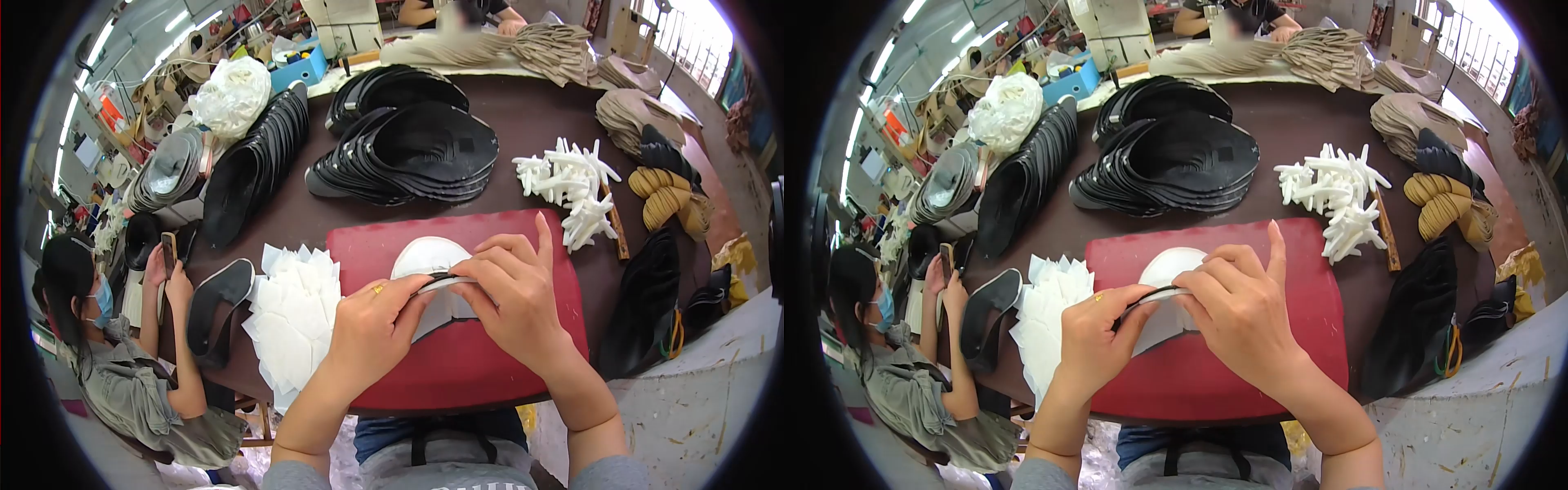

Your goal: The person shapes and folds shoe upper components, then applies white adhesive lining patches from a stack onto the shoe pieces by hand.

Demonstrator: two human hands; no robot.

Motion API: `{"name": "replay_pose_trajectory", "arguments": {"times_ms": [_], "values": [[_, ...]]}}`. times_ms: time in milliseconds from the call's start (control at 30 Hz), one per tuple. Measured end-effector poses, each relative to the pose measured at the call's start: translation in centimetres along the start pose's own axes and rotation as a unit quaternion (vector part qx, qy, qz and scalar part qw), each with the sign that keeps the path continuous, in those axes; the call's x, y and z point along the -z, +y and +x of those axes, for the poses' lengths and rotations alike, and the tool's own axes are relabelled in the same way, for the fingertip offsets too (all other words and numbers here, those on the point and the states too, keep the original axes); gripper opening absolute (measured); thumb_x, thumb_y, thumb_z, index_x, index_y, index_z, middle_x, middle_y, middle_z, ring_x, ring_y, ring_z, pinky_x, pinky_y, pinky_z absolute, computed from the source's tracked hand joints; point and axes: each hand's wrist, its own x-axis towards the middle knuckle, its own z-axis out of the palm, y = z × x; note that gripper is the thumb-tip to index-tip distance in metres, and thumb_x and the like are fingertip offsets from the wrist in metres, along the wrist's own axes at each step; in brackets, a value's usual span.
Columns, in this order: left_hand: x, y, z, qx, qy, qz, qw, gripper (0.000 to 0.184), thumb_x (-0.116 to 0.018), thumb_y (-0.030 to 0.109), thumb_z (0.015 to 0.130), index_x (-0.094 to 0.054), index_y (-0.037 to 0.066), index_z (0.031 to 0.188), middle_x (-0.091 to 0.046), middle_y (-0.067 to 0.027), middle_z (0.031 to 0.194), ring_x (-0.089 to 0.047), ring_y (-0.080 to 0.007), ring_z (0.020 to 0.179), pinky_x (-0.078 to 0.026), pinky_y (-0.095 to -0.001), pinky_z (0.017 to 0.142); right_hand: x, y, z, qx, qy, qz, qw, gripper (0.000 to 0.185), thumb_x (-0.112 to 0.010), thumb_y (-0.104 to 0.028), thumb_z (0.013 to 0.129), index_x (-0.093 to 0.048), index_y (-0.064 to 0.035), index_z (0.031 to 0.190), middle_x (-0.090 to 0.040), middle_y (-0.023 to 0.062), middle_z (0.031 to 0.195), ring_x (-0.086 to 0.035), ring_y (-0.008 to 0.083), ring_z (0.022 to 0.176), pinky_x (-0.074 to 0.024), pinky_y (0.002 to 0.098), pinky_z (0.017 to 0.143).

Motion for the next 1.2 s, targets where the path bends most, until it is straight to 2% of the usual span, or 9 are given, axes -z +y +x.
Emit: {"name": "replay_pose_trajectory", "arguments": {"times_ms": [300,533,567,767,867,967,1000,1067,1200], "values": [[0.3,-1.3,-0.7,-0.049,-0.025,0.04,0.998,0.021,-0.07,0.002,0.075,-0.065,0.002,0.096,-0.065,-0.0083,0.076,-0.056,-0.0198,0.06,-0.045,-0.0282,0.054,-0.9,0.1,0.9,0.035,0.004,-0.023,0.999,0.014,-0.074,-0.01,0.071,-0.069,-0.0121,0.084,-0.063,-0.0018,0.074,-0.058,0.0165,0.088,-0.0196,0.056,0.109],[0.1,-0.2,-3.4,-0.084,0.17,-0.018,0.982,0.032,-0.07,0.008,0.078,-0.057,0.0,0.106,-0.06,-0.0175,0.104,-0.06,-0.0269,0.091,-0.049,-0.0321,0.074,0.7,0.7,1.8,0.005,0.073,0.005,0.997,0.021,-0.071,-0.013,0.074,-0.067,-0.0098,0.094,-0.064,-0.0001,0.083,-0.058,0.0168,0.084,-0.0329,0.0438,0.101],[-1.9,-0.1,-3.4,0.067,0.096,-0.198,0.973,0.032,-0.067,0.008,0.081,-0.055,-0.001,0.11,-0.061,-0.0167,0.105,-0.06,-0.0253,0.092,-0.049,-0.0316,0.077,0.9,0.6,1.5,-0.023,0.077,0.029,0.996,0.022,-0.07,-0.013,0.075,-0.067,-0.009,0.096,-0.064,0.0002,0.084,-0.058,0.0165,0.083,-0.0354,0.0409,0.098],[0.4,4.5,-0.9,0.416,0.049,-0.514,0.749,0.046,-0.052,0.001,0.081,-0.046,-0.004,0.126,-0.063,-0.0199,0.11,-0.063,-0.0239,0.091,-0.05,-0.0288,0.081,3.0,-1.5,0.1,-0.232,0.07,0.366,0.898,0.021,-0.066,-0.015,0.081,-0.069,-0.0048,0.099,-0.063,0.0,0.081,-0.055,0.0139,0.082,-0.0426,0.0277,0.084],[5.2,3.5,0.2,0.348,-0.09,-0.673,0.646,0.045,-0.054,-0.002,0.077,-0.049,-0.004,0.122,-0.065,-0.0213,0.101,-0.064,-0.0251,0.085,-0.051,-0.0274,0.073,3.1,1.0,-2.3,-0.298,-0.068,0.481,0.822,0.02,-0.065,-0.016,0.083,-0.069,-0.0024,0.098,-0.062,-0.0008,0.076,-0.055,0.0132,0.077,-0.0432,0.0255,0.075],[6.6,3.1,3.0,0.347,-0.235,-0.581,0.698,0.038,-0.05,-0.002,0.077,-0.056,-0.004,0.114,-0.067,-0.0193,0.092,-0.064,-0.0247,0.076,-0.05,-0.0285,0.064,3.2,2.1,-5.0,-0.355,-0.194,0.586,0.702,0.021,-0.064,-0.017,0.085,-0.069,-0.0001,0.097,-0.061,-0.0015,0.07,-0.054,0.0125,0.072,-0.0439,0.0234,0.067],[5.8,1.5,4.2,0.247,-0.329,-0.328,0.85,0.032,-0.049,-0.001,0.077,-0.058,-0.003,0.108,-0.068,-0.0166,0.092,-0.064,-0.0274,0.077,-0.05,-0.0302,0.065,3.0,1.7,-6.2,-0.382,-0.178,0.504,0.754,0.022,-0.064,-0.017,0.085,-0.069,0.0005,0.097,-0.061,-0.0003,0.069,-0.053,0.0129,0.069,-0.0435,0.0237,0.064],[2.6,-3.2,5.1,0.061,-0.32,0.06,0.944,0.029,-0.049,0.001,0.079,-0.059,0.0,0.106,-0.068,-0.0145,0.092,-0.064,-0.0325,0.078,-0.049,-0.0324,0.069,2.7,0.8,-8.5,-0.421,-0.143,0.32,0.837,0.025,-0.064,-0.019,0.086,-0.068,0.0018,0.098,-0.061,0.0023,0.066,-0.052,0.0138,0.061,-0.0428,0.0245,0.057],[-4.8,-6.1,5.5,0.095,-0.314,0.3,0.896,0.043,-0.054,0.008,0.082,-0.051,0.004,0.125,-0.062,-0.0168,0.113,-0.062,-0.0366,0.091,-0.049,-0.0397,0.08,-0.1,-1.2,-11.6,-0.365,-0.086,0.069,0.925,0.029,-0.064,-0.021,0.086,-0.066,0.0032,0.102,-0.059,0.0083,0.061,-0.047,0.0169,0.047,-0.0405,0.028,0.047]]}}
